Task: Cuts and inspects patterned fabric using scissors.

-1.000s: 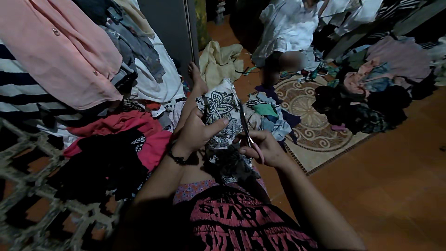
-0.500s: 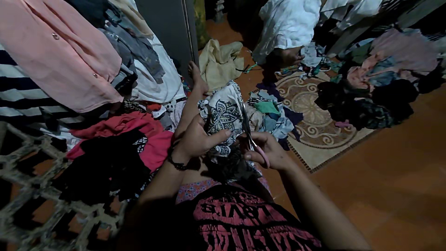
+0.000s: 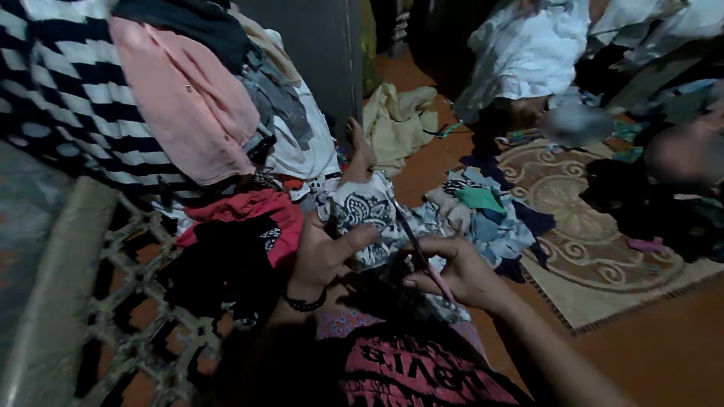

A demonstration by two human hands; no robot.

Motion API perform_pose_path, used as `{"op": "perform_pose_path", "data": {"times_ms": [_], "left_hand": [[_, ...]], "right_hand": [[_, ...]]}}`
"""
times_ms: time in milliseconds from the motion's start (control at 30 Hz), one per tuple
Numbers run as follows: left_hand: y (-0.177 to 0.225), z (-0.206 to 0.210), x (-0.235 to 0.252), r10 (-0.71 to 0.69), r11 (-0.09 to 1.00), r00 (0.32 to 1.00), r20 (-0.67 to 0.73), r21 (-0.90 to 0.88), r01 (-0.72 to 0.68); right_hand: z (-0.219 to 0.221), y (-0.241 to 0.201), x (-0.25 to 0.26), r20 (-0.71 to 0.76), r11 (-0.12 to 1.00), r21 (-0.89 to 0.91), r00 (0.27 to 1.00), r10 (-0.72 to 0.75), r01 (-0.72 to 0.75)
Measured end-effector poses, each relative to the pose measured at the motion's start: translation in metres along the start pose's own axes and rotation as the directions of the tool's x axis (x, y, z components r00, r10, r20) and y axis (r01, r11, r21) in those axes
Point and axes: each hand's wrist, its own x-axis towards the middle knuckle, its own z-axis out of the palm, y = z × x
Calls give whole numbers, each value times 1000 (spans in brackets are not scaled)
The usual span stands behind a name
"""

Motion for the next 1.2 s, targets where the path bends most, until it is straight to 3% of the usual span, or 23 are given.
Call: {"op": "perform_pose_path", "data": {"times_ms": [67,167,400,867,933,1033,1200], "left_hand": [[8,-1,-6,133,990,991,-2,56,-132],[13,-4,-13,201,977,979,-18,80,-199],[10,-7,-17,164,985,985,-50,71,-160],[9,-14,-12,107,993,994,31,48,-108],[12,-13,-9,74,996,997,-21,46,-73],[13,-9,-3,60,995,995,-74,86,-53],[4,-4,0,60,995,998,-28,87,-57]], "right_hand": [[6,-6,7,13,998,47,999,-42,42],[14,-13,15,48,990,117,995,-90,84],[18,-15,23,76,989,104,991,-114,106],[13,-7,20,26,996,28,996,-81,80],[11,-5,19,26,998,11,997,-69,69],[10,-4,18,52,995,90,997,-50,45],[10,-6,20,62,968,251,997,-45,28]]}}
